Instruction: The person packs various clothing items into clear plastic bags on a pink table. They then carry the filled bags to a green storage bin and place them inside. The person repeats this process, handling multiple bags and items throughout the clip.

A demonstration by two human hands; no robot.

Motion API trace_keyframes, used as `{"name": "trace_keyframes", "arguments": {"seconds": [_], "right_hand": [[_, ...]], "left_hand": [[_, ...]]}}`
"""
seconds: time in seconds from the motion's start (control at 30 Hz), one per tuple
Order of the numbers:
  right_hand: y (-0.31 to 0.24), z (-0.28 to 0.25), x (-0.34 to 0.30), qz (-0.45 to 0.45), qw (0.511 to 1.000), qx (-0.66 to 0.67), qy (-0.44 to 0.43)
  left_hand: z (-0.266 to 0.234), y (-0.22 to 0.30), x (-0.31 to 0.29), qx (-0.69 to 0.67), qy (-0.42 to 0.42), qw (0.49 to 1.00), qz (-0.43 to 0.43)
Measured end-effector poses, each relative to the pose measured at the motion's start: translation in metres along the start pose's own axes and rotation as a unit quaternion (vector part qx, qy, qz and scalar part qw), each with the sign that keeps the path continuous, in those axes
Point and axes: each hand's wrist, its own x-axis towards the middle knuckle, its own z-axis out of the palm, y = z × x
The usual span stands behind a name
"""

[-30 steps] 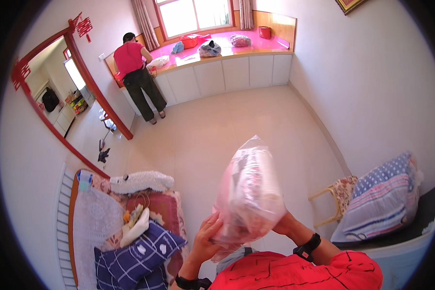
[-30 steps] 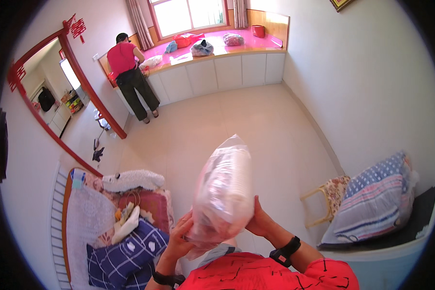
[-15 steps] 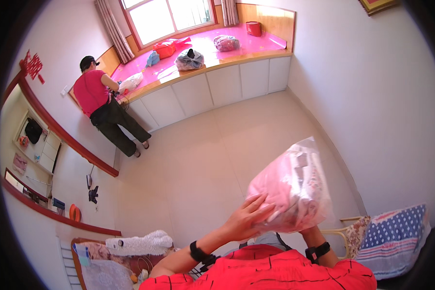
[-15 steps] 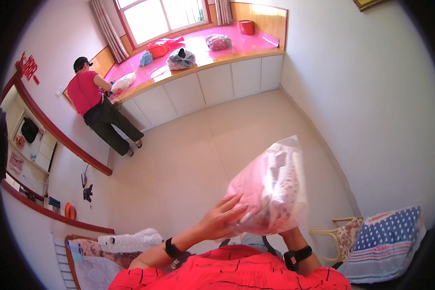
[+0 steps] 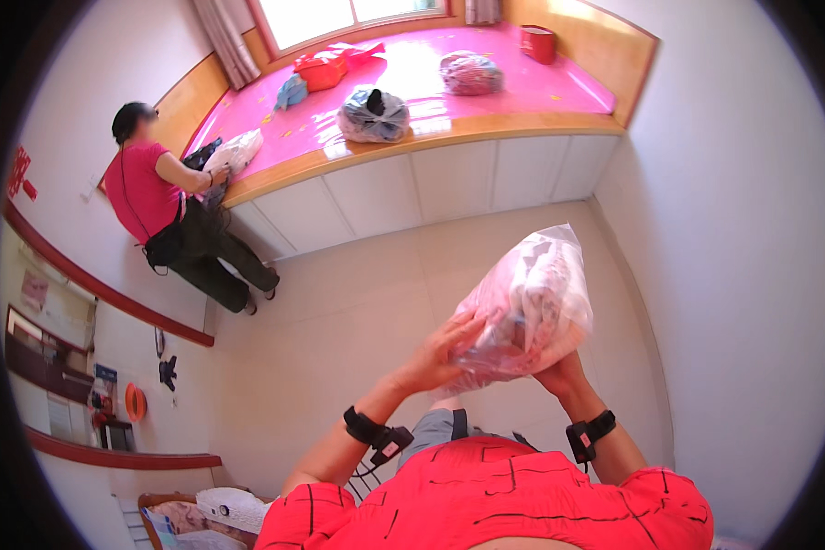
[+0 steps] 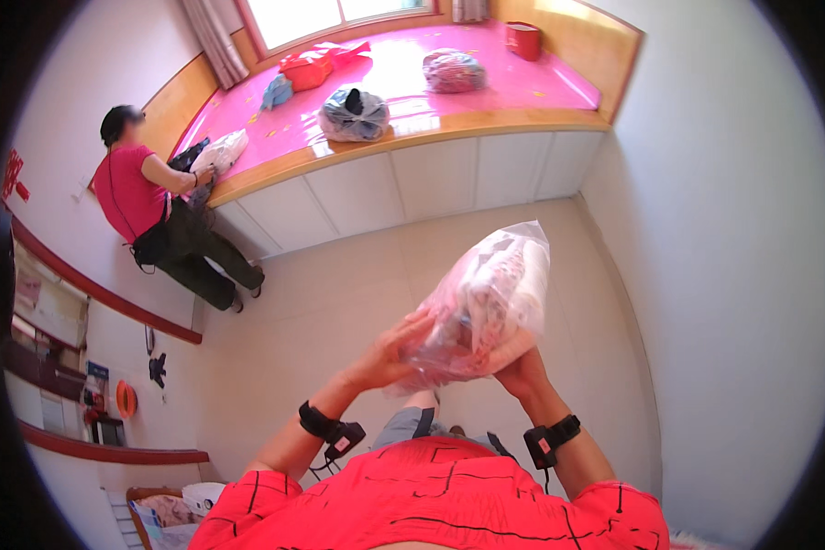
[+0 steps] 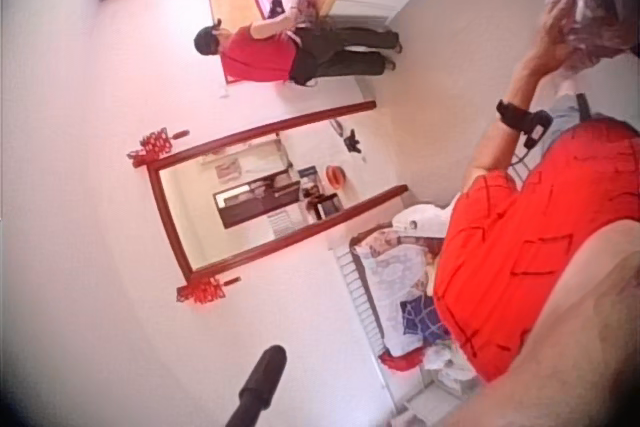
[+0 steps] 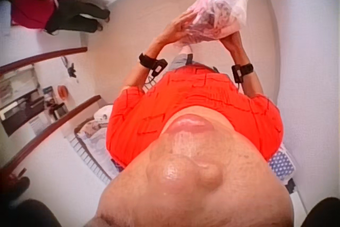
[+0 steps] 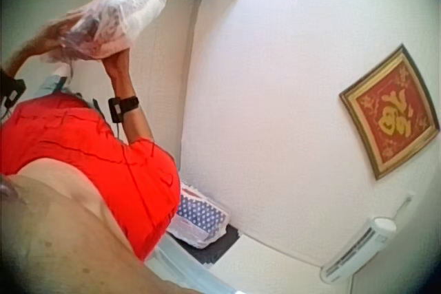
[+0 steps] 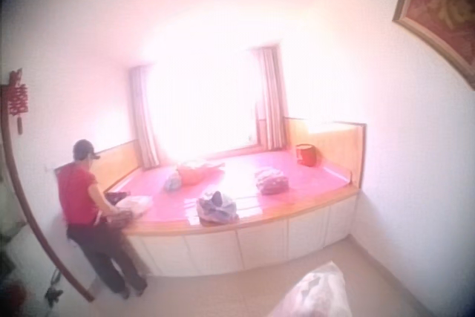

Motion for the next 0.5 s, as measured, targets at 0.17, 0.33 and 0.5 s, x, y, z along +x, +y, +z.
{"name": "trace_keyframes", "arguments": {"seconds": [0.17, 0.33, 0.5], "right_hand": [[-0.034, -0.008, 0.155, 0.104, 0.991, 0.081, -0.033], [-0.076, -0.039, 0.251, 0.160, 0.981, 0.095, 0.056], [-0.147, -0.064, 0.397, 0.126, 0.990, 0.020, 0.058]], "left_hand": [[-0.088, -0.063, 0.106, 0.013, -0.001, 0.998, -0.054], [-0.111, -0.143, 0.190, -0.138, -0.013, 0.987, -0.083], [-0.150, -0.217, 0.307, -0.269, 0.018, 0.959, -0.092]]}}
